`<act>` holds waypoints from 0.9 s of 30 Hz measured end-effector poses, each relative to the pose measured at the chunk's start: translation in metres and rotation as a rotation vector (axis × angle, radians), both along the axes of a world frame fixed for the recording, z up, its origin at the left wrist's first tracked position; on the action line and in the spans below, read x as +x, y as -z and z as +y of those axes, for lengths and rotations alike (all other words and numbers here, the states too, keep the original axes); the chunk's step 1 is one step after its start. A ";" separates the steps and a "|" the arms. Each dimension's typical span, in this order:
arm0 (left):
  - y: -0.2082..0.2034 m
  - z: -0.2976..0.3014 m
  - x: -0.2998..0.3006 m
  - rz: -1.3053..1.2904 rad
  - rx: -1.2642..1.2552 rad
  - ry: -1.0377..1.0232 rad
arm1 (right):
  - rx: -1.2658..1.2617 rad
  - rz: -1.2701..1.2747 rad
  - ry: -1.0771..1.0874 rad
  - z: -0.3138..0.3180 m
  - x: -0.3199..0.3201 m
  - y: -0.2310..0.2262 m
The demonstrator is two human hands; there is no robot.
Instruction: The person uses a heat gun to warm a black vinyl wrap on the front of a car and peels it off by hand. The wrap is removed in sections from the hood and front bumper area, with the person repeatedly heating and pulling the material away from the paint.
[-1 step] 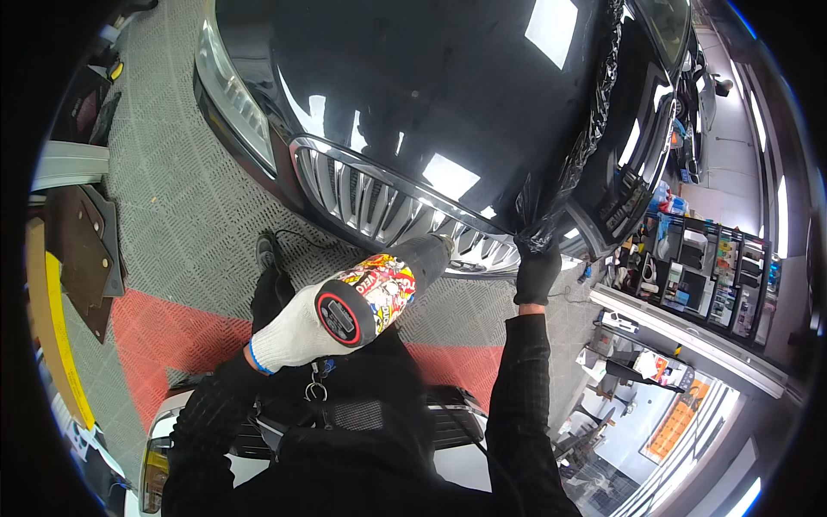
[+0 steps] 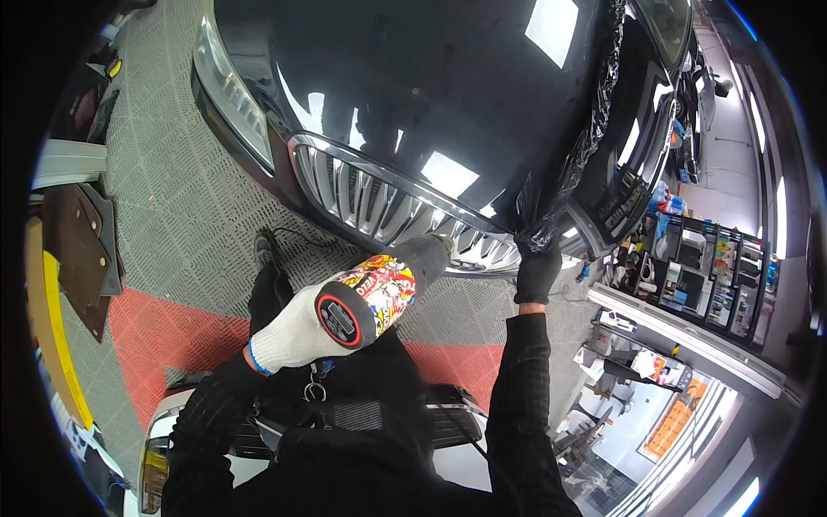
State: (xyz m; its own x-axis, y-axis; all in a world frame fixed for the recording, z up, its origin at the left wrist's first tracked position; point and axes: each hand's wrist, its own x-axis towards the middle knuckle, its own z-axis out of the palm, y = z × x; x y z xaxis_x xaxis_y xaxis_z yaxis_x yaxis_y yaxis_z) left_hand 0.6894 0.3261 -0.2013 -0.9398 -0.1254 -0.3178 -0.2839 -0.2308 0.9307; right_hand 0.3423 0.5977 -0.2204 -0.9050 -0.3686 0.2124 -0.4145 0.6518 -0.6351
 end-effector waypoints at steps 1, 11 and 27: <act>0.004 0.003 -0.001 0.010 0.043 -0.007 | -0.001 -0.025 0.004 0.001 -0.001 0.000; 0.013 0.012 0.007 0.165 -0.004 -0.006 | -0.075 -0.233 0.055 -0.006 0.004 -0.013; 0.002 -0.003 0.004 0.125 0.088 0.065 | -0.356 -0.595 0.147 0.005 0.011 -0.013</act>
State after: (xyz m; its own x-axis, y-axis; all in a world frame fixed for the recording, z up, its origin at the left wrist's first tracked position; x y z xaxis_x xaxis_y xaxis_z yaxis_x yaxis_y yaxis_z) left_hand 0.6937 0.3226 -0.2037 -0.9779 -0.0404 -0.2049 -0.1840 -0.2976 0.9368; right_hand 0.3528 0.6029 -0.2071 -0.9397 -0.2343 -0.2490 0.1455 0.3849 -0.9114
